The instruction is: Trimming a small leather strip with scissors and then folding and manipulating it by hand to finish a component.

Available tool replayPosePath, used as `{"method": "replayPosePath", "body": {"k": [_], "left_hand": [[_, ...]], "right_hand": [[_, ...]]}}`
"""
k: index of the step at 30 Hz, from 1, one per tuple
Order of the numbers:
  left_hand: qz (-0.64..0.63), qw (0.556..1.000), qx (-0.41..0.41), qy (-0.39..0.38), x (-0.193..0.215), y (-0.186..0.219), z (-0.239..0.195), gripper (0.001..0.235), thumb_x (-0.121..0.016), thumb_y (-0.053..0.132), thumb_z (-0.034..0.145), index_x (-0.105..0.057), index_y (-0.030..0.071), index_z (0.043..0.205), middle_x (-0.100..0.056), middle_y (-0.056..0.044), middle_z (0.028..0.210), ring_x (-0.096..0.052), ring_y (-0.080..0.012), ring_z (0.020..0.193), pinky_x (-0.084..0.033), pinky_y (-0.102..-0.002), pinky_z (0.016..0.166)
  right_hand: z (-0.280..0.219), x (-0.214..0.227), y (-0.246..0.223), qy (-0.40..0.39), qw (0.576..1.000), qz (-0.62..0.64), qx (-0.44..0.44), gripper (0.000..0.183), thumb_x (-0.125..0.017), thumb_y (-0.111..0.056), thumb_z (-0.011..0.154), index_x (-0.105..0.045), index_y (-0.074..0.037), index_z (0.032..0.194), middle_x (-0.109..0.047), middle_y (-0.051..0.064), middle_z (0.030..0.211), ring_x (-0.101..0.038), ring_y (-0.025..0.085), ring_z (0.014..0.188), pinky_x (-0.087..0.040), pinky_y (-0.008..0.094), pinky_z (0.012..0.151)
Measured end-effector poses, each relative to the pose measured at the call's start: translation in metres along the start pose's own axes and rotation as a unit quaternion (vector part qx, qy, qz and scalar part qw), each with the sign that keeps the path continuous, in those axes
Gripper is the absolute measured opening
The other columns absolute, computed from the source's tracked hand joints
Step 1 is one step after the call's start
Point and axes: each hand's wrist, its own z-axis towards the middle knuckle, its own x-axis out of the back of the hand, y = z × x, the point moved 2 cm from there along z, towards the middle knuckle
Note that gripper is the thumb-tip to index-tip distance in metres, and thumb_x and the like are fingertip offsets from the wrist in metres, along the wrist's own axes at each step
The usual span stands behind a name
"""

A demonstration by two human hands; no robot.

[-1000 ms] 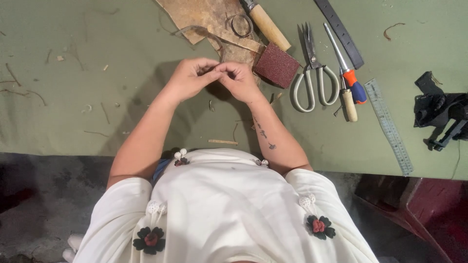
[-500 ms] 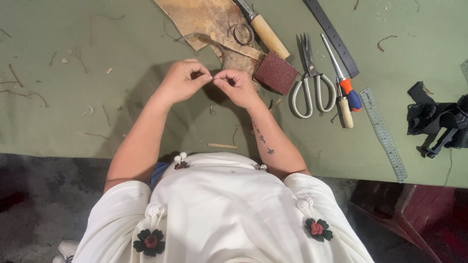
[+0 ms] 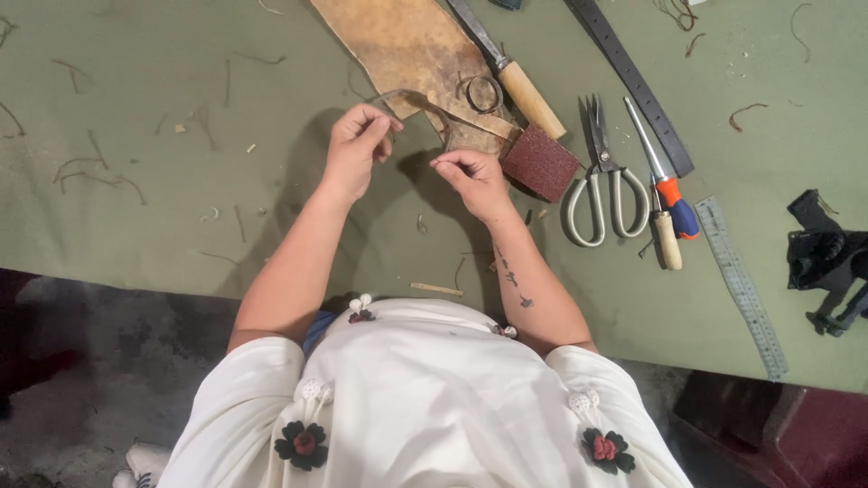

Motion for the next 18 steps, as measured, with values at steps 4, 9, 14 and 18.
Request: {"method": "replayPosePath", "body": {"k": [4, 9, 14, 18], "left_hand": [[-0.031, 0.998, -0.011, 0.044, 0.007, 0.002, 0.004, 0.006, -0.062, 0.008, 0.102, -0.064, 0.007, 0.097, -0.075, -0.010, 0.101, -0.063, -0.0076, 0.061, -0.047, -0.017, 0.052], [-0.065, 0.993, 0.011, 0.095, 0.028, 0.010, 0.009, 0.008, -0.061, 0.012, 0.104, -0.061, 0.011, 0.097, -0.076, -0.007, 0.105, -0.066, -0.0089, 0.064, -0.048, -0.018, 0.054], [-0.070, 0.993, 0.004, 0.093, 0.031, 0.004, 0.011, 0.009, -0.062, 0.012, 0.103, -0.062, 0.011, 0.095, -0.074, -0.009, 0.089, -0.063, -0.0107, 0.057, -0.046, -0.018, 0.048], [-0.073, 0.992, 0.007, 0.100, 0.033, 0.004, 0.011, 0.010, -0.062, 0.011, 0.103, -0.062, 0.010, 0.093, -0.070, -0.009, 0.077, -0.062, -0.0125, 0.052, -0.045, -0.019, 0.044]], "right_hand": [[-0.003, 0.010, 0.024, 0.020, 0.999, 0.039, -0.014, 0.010, -0.074, -0.010, 0.097, -0.077, -0.001, 0.097, -0.057, 0.001, 0.060, -0.052, 0.004, 0.057, -0.044, 0.019, 0.054], [-0.003, 0.018, 0.048, 0.065, 0.987, 0.139, -0.036, 0.014, -0.074, -0.010, 0.097, -0.075, 0.003, 0.100, -0.058, 0.005, 0.061, -0.053, 0.006, 0.054, -0.046, 0.021, 0.051], [-0.007, 0.020, 0.049, 0.089, 0.981, 0.169, -0.043, 0.018, -0.075, -0.010, 0.095, -0.073, 0.007, 0.099, -0.053, 0.005, 0.061, -0.049, 0.007, 0.056, -0.046, 0.021, 0.051], [-0.024, 0.018, 0.014, -0.037, 0.998, -0.025, 0.037, 0.009, -0.080, -0.006, 0.090, -0.076, 0.002, 0.090, -0.071, 0.016, 0.081, -0.063, 0.017, 0.077, -0.049, 0.031, 0.067]]}}
